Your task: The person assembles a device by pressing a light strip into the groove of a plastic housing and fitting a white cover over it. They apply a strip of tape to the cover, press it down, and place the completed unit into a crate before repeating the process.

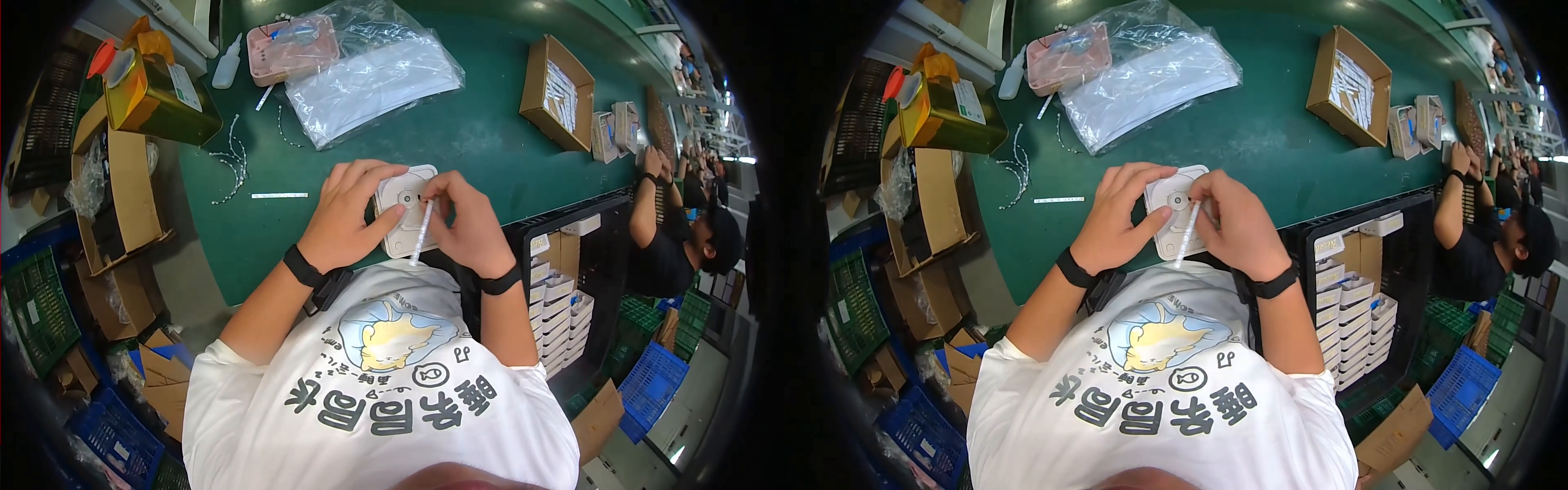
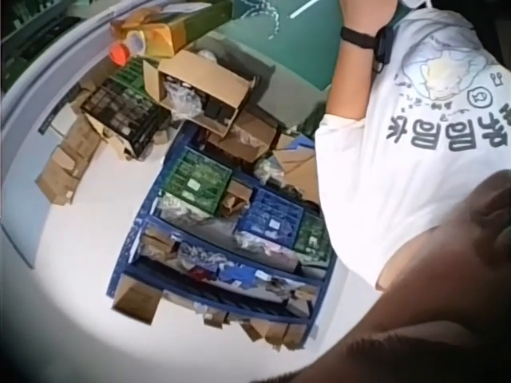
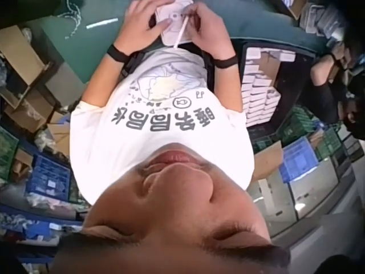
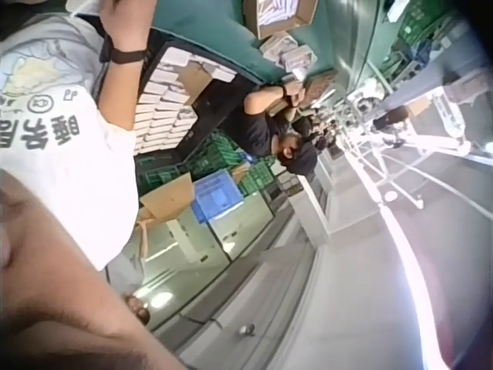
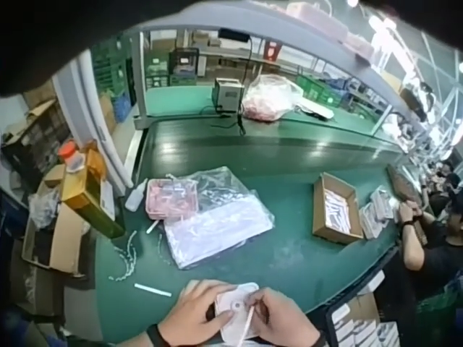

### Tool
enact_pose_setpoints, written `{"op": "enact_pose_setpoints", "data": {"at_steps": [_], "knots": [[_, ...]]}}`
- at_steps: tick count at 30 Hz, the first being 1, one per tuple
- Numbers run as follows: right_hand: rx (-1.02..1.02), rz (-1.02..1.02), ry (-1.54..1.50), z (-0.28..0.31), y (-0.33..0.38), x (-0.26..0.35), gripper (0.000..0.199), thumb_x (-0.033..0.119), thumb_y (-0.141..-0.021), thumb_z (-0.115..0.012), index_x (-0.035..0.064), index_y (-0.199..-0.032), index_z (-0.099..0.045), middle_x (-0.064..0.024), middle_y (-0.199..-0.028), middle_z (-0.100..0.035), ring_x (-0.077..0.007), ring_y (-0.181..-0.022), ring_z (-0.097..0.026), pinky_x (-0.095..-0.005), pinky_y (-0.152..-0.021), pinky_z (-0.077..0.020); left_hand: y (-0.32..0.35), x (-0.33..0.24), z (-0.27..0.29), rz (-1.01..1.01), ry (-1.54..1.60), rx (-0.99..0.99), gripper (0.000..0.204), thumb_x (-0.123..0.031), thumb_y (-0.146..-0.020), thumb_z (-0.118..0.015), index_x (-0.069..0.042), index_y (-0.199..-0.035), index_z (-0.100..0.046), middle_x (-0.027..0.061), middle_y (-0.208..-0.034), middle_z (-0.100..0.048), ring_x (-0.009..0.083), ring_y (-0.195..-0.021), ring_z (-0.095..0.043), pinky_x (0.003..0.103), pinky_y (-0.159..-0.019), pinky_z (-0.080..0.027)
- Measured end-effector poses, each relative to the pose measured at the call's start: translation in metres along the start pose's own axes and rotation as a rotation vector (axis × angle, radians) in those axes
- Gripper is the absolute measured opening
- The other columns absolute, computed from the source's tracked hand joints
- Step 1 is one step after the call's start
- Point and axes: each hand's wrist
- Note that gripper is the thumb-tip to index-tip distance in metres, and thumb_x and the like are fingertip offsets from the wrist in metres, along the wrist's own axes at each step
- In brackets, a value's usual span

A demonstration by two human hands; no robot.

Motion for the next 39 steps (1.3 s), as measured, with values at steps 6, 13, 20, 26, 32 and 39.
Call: {"op": "enact_pose_setpoints", "data": {"at_steps": [6, 13, 20, 26, 32, 39], "knots": [[-0.147, 0.068, -0.021, -0.015, 0.007, -0.015, 0.027, -0.01, -0.095, -0.076, 0.0025, -0.116, -0.065, -0.0058, -0.102, -0.073, -0.0148, -0.082, -0.063, -0.0305, -0.077, -0.0543, 0.003, 0.0, -0.005, 0.019, -0.043, -0.013, 0.056, -0.023, -0.1, -0.083, -0.014, -0.153, -0.07, 0.012, -0.149, -0.068, 0.0374, -0.137, -0.058, 0.049, -0.12, -0.044], [-0.214, 0.093, 0.081, -0.021, 0.003, -0.014, 0.027, -0.01, -0.095, -0.079, 0.0021, -0.116, -0.069, -0.0064, -0.102, -0.076, -0.0144, -0.081, -0.065, -0.0308, -0.076, -0.056, 0.002, 0.0, -0.008, -0.003, -0.07, -0.044, 0.057, -0.025, -0.099, -0.082, -0.017, -0.153, -0.068, 0.0101, -0.146, -0.068, 0.0368, -0.137, -0.057, 0.051, -0.117, -0.044], [-0.154, 0.224, 0.176, -0.005, 0.006, 0.001, 0.024, -0.006, -0.091, -0.083, 0.0041, -0.113, -0.078, -0.0065, -0.099, -0.078, -0.0199, -0.08, -0.069, -0.0315, -0.074, -0.057, 0.004, -0.001, -0.007, -0.006, -0.068, -0.03, 0.057, -0.02, -0.099, -0.082, -0.014, -0.154, -0.068, 0.0128, -0.149, -0.068, 0.0378, -0.136, -0.059, 0.049, -0.118, -0.044], [-0.198, 0.244, 0.346, -0.012, 0.009, 0.001, 0.025, -0.005, -0.089, -0.085, 0.0046, -0.111, -0.079, -0.0066, -0.1, -0.08, -0.0229, -0.082, -0.072, -0.0341, -0.075, -0.0588, 0.002, -0.001, -0.007, -0.004, -0.067, -0.036, 0.057, -0.02, -0.099, -0.082, -0.014, -0.154, -0.069, 0.0125, -0.148, -0.068, 0.0378, -0.136, -0.059, 0.048, -0.118, -0.044], [-0.284, 0.394, 0.287, -0.01, 0.006, -0.01, 0.025, -0.005, -0.088, -0.084, 0.0062, -0.11, -0.081, -0.0063, -0.102, -0.08, -0.023, -0.086, -0.074, -0.0345, -0.078, -0.0597, 0.003, -0.001, -0.007, -0.004, -0.064, -0.039, 0.057, -0.021, -0.099, -0.082, -0.015, -0.154, -0.069, 0.0124, -0.148, -0.068, 0.0378, -0.136, -0.059, 0.049, -0.118, -0.044], [-0.266, 0.175, 0.117, -0.018, 0.008, -0.005, 0.024, -0.006, -0.089, -0.083, 0.0062, -0.109, -0.081, -0.0077, -0.101, -0.079, -0.0204, -0.082, -0.072, -0.0329, -0.076, -0.0588, 0.004, -0.001, -0.008, -0.003, -0.067, -0.036, 0.057, -0.022, -0.1, -0.082, -0.015, -0.154, -0.069, 0.0121, -0.149, -0.068, 0.0379, -0.137, -0.059, 0.049, -0.118, -0.044]]}}
Point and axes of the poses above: each hand's wrist, its own y-axis away from the middle knuckle, its own z-axis out of the back of the hand, x = y × z
